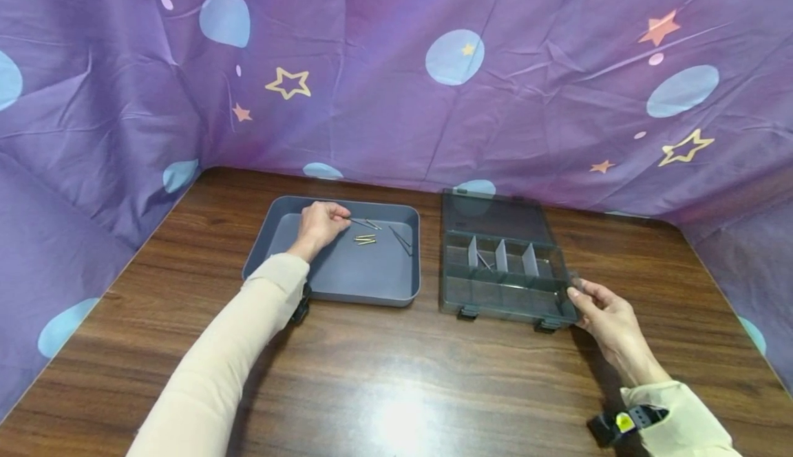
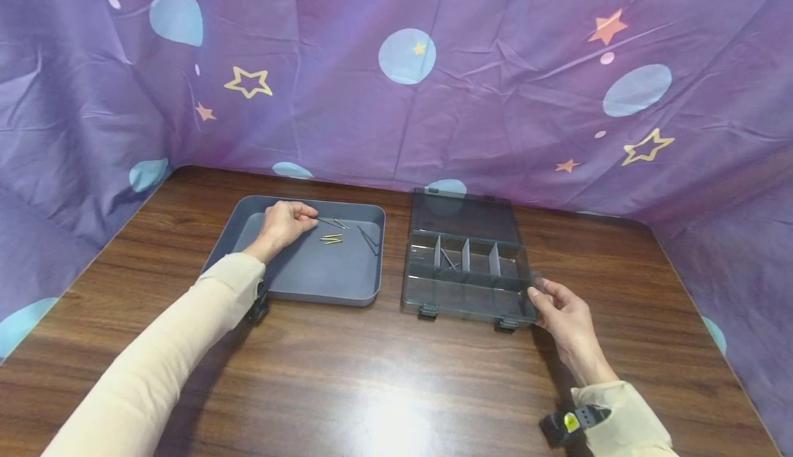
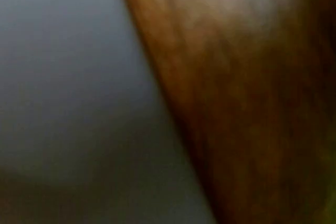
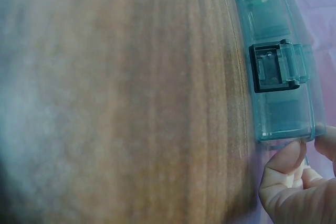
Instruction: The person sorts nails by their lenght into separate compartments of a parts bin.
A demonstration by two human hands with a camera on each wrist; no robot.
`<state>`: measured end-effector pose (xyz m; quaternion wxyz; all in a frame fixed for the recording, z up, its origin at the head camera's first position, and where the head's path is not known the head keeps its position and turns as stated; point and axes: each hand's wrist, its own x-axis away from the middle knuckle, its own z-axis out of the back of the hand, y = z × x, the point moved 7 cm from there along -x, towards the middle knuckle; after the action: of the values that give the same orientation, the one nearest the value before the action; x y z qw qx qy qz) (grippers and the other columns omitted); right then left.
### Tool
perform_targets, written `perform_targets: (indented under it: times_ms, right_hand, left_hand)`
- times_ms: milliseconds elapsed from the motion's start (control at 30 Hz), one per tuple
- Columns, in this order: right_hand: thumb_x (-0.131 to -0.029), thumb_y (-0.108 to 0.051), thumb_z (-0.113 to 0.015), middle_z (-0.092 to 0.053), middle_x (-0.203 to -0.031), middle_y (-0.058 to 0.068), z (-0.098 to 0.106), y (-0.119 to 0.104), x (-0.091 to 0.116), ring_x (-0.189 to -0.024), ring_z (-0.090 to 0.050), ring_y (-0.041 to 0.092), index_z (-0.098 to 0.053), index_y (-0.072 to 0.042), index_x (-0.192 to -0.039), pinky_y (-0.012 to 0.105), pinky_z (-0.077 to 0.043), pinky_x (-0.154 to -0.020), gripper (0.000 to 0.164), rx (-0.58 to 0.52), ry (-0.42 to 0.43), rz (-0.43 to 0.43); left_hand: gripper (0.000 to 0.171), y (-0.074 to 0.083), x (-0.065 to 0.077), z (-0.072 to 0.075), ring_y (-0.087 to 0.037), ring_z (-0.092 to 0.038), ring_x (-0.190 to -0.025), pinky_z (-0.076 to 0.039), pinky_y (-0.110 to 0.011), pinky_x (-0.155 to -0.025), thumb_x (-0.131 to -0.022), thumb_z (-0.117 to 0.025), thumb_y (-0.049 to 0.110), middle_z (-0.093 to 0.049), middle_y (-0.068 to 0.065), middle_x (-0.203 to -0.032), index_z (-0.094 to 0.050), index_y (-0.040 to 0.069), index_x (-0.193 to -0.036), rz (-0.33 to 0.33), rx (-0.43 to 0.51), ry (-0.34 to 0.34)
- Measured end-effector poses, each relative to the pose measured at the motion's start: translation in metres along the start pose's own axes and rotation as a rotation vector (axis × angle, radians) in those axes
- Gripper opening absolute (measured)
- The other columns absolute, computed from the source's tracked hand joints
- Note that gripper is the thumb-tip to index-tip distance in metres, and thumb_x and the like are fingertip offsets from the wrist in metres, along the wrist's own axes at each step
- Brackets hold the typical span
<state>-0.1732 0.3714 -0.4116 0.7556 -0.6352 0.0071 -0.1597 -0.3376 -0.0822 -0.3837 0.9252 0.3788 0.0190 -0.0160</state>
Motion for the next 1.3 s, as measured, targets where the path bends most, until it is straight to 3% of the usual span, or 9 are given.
perform_targets:
  times_ms: [367,600,933,1200,1300]
  right_hand:
    - [-0.092,-0.028,-0.059,-0.050,-0.080,-0.017,0.0014,0.0018,-0.0011,-0.061,-0.042,-0.002,-0.048,-0.020,-0.112,0.016,-0.043,-0.058,0.025,0.033,0.007,0.007]
    - [-0.093,-0.029,-0.059,-0.049,-0.080,-0.016,0.0005,0.0010,-0.0002,-0.063,-0.042,-0.002,-0.043,-0.007,-0.124,0.016,-0.044,-0.058,0.041,0.056,0.009,-0.008]
    - [-0.092,-0.024,-0.060,-0.052,-0.079,-0.016,0.0004,0.0010,-0.0004,-0.060,-0.042,-0.003,-0.051,-0.022,-0.105,0.015,-0.043,-0.056,0.016,-0.026,0.007,0.021]
    - [-0.092,-0.027,-0.060,-0.052,-0.081,-0.016,0.0005,0.0017,-0.0013,-0.064,-0.045,-0.003,-0.045,-0.010,-0.119,0.016,-0.045,-0.058,0.035,0.018,-0.006,0.018]
    - [-0.093,-0.026,-0.059,-0.053,-0.081,-0.015,0.0006,0.0020,-0.0016,-0.066,-0.048,-0.003,-0.045,-0.009,-0.119,0.017,-0.046,-0.059,0.034,0.012,-0.013,0.024]
  left_hand:
    - [0.019,-0.0006,-0.0037,-0.0041,-0.022,-0.067,-0.088,-0.047,-0.035,-0.083,-0.083,-0.070,0.014,-0.073,-0.007,-0.092,-0.073,0.010,-0.101,-0.031,-0.019,-0.005]
    - [0.018,0.0001,-0.0030,-0.0031,-0.022,-0.067,-0.087,-0.047,-0.035,-0.081,-0.083,-0.071,0.014,-0.073,-0.007,-0.090,-0.073,0.010,-0.100,-0.048,-0.041,0.001]
    - [0.018,0.0018,-0.0029,-0.0039,-0.023,-0.066,-0.086,-0.047,-0.037,-0.080,-0.082,-0.071,0.015,-0.073,-0.007,-0.089,-0.073,0.011,-0.100,-0.076,-0.082,-0.001]
    - [0.018,0.0038,-0.0014,-0.0047,-0.024,-0.066,-0.086,-0.049,-0.038,-0.080,-0.082,-0.071,0.012,-0.072,-0.009,-0.090,-0.073,0.009,-0.100,-0.089,-0.119,-0.009]
    - [0.016,0.0036,-0.0007,-0.0038,-0.024,-0.066,-0.086,-0.048,-0.037,-0.081,-0.082,-0.071,0.013,-0.073,-0.009,-0.089,-0.073,0.008,-0.097,-0.092,-0.124,-0.005]
